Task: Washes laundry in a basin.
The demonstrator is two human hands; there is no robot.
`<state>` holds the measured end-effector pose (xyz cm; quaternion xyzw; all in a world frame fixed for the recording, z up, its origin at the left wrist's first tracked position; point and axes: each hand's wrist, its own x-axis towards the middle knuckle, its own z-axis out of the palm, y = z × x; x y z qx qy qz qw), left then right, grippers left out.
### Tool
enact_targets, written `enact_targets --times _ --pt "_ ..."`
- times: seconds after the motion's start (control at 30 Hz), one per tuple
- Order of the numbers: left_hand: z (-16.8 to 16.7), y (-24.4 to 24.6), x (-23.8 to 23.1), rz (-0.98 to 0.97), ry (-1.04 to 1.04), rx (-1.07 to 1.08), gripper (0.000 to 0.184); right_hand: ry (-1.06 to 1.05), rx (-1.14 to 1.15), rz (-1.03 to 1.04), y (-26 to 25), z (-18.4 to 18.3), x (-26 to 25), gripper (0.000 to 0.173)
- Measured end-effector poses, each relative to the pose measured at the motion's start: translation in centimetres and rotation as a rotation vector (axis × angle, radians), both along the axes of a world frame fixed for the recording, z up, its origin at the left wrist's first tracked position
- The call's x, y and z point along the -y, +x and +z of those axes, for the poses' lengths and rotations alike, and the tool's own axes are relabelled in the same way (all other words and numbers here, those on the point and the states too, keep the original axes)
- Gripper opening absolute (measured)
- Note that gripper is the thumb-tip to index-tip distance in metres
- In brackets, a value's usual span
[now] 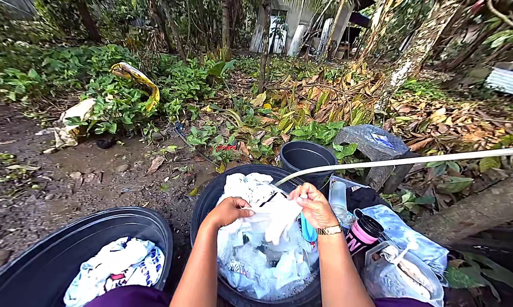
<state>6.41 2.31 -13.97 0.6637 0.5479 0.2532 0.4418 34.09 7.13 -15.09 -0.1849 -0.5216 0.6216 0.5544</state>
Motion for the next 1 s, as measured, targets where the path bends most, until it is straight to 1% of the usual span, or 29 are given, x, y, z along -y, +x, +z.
enact_targets --times 0.07,0.1,0.17,0.23,0.27,0.3,0.33,0.4,0.43,0.47,0.53,0.6,0.63,0.7,0.73,0.8,0.87,0.9,0.93,0.97,1.0 --pt "-0.6 -0.3 0.0 0.051 0.098 0.181 0.013 -0.060 -0.009 -0.062 0.8 -1.2 -0.3 0.022" --pt "-0.7 -0.2 0.1 0.065 0.160 0.282 0.014 -0.093 -0.030 -0.096 1.1 -1.8 -0.4 0.023" --pt "-0.9 0.5 0.2 0.063 0.235 0.466 0.025 -0.159 -0.055 -0.144 1.6 -2.7 -0.5 0.024" --pt "-1.4 1.3 0.1 0.040 0.218 0.549 0.024 -0.182 0.026 -0.140 1.7 -3.0 -0.5 0.022" --pt "-1.8 1.6 -0.1 0.030 0.190 0.542 0.022 -0.179 0.128 -0.128 1.8 -3.0 -0.5 0.021" --pt "-2.2 1.7 -0.3 0.034 0.154 0.494 0.020 -0.175 0.260 -0.108 1.7 -3.0 -0.4 0.018" --pt "-2.6 1.8 -0.5 0.052 0.112 0.398 0.020 -0.167 0.408 -0.079 1.7 -2.9 -0.5 0.015" --pt "-3.7 1.3 -1.0 0.066 0.033 0.110 0.030 -0.158 0.703 -0.010 1.5 -3.5 -0.9 0.008" --pt "-4.4 1.1 -1.2 0.053 -0.004 -0.027 0.035 -0.165 0.847 0.035 1.3 -4.1 -1.1 0.009" --pt "-5.3 0.9 -1.4 0.025 -0.043 -0.131 0.036 -0.171 1.000 0.098 1.0 -4.8 -1.4 0.012" --pt "-7.0 1.4 -1.4 -0.072 -0.146 -0.260 0.035 -0.181 1.297 0.274 -0.2 -6.8 -1.5 0.026" --pt "-9.6 2.9 -1.3 -0.184 -0.224 -0.336 0.046 -0.196 1.555 0.471 -2.1 -9.7 -0.8 0.037" --pt "-11.1 4.0 -1.1 -0.238 -0.243 -0.379 0.049 -0.176 1.653 0.549 -3.0 -11.6 -0.3 0.040" --pt "-14.1 5.8 -0.1 -0.316 -0.277 -0.480 0.050 -0.126 1.822 0.659 -4.6 -14.1 1.4 0.041" --pt "-15.4 6.5 0.7 -0.334 -0.295 -0.532 0.050 -0.109 1.888 0.673 -5.1 -14.8 2.6 0.040" --pt "-17.1 7.1 2.5 -0.370 -0.341 -0.657 0.054 -0.131 1.994 0.664 -5.8 -14.7 4.7 0.041" --pt "-17.7 7.5 3.1 -0.397 -0.383 -0.731 0.053 -0.177 2.029 0.657 -5.9 -14.5 5.3 0.045" --pt "-17.5 7.5 3.0 -0.408 -0.400 -0.732 0.051 -0.187 2.013 0.650 -5.9 -14.6 5.0 0.047" --pt "-16.9 7.4 2.5 -0.398 -0.403 -0.681 0.047 -0.176 1.959 0.633 -5.8 -14.7 4.2 0.045" --pt "-16.0 7.2 1.7 -0.351 -0.385 -0.567 0.043 -0.139 1.856 0.594 -5.6 -14.8 3.0 0.040" --pt "-14.9 6.8 1.1 -0.272 -0.359 -0.394 0.039 -0.112 1.709 0.526 -5.5 -14.2 1.9 0.034"
